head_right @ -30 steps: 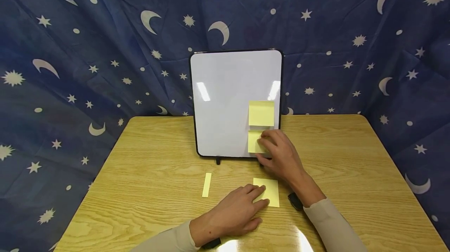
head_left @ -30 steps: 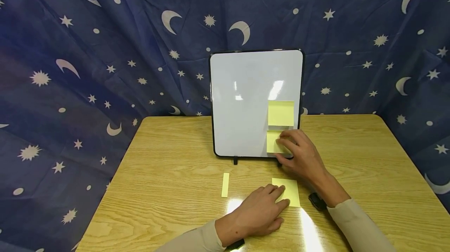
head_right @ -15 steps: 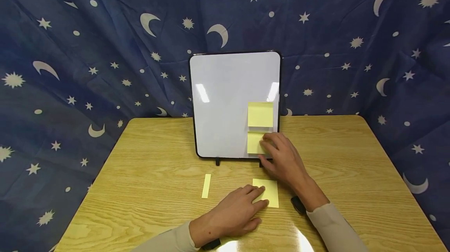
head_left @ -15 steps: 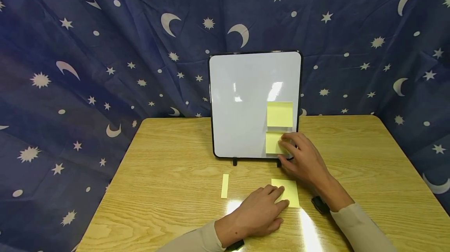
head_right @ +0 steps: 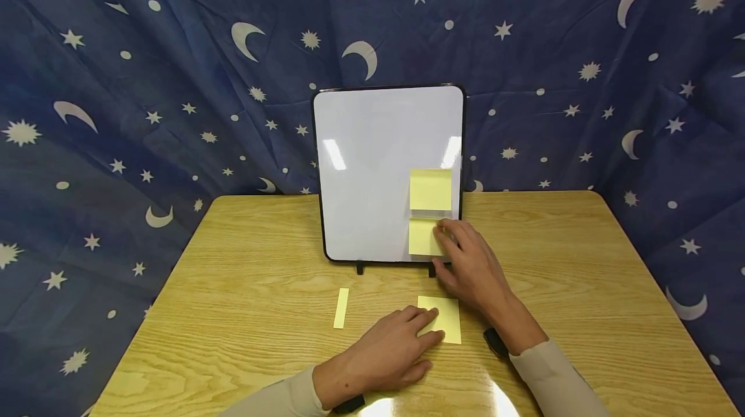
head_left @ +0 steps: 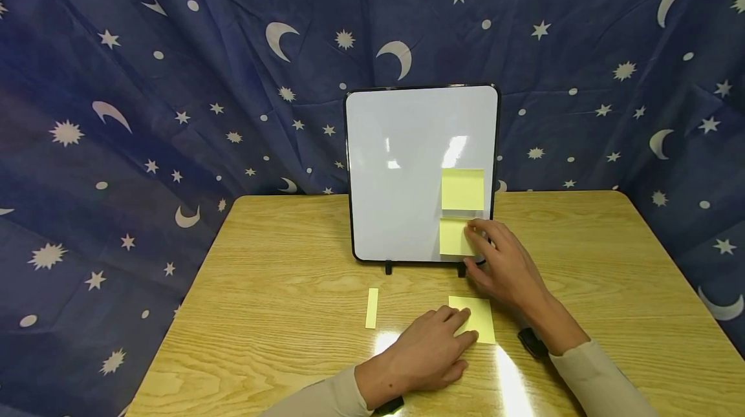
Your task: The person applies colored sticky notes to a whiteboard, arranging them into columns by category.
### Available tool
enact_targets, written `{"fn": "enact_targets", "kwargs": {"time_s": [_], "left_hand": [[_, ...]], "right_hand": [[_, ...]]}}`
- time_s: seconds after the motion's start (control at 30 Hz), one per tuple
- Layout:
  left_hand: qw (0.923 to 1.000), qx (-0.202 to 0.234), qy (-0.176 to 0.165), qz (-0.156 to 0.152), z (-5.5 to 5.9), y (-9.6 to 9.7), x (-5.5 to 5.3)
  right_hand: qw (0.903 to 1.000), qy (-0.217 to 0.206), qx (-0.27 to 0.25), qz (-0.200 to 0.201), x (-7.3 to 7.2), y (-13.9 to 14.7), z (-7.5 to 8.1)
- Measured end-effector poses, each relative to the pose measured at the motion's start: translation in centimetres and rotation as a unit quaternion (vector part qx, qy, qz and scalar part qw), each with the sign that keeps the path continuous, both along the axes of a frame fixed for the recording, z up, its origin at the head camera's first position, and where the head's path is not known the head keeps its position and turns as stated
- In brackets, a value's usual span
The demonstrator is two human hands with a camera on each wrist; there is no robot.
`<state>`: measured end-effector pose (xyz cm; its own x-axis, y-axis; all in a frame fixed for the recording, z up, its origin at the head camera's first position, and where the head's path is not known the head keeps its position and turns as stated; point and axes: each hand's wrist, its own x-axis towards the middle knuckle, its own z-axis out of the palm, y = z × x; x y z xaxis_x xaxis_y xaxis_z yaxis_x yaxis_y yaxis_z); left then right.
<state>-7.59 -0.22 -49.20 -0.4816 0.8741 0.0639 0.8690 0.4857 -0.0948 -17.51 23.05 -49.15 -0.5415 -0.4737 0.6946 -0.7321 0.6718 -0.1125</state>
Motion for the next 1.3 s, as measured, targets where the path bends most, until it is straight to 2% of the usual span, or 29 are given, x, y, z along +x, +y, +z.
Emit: {"fn": "enact_targets", "kwargs": {"time_s": [0.33, 0.6, 0.83, 1.3], "left_hand": [[1.0000, 0.001, -0.002, 0.000, 0.0, -0.1, 0.0], [1.0000, 0.001, 0.003, 0.001, 0.0, -0.1, -0.1], [1.0000, 0.002, 0.000, 0.001, -0.3, -0.1, -0.1], [1.0000, -0.001, 0.001, 0.001, -0.4, 0.0, -0.2]], "right_hand": [[0.9999, 0.014, 0.007, -0.004, 0.3, 0.2, -0.2], [0.9983, -0.023, 0.044, -0.030, 1.0, 0.6, -0.3], [0.9971, -0.028, 0.057, -0.042, 1.3, 0.7, -0.3], [0.9977, -0.022, 0.056, -0.031, 1.4, 0.7, -0.5]]}}
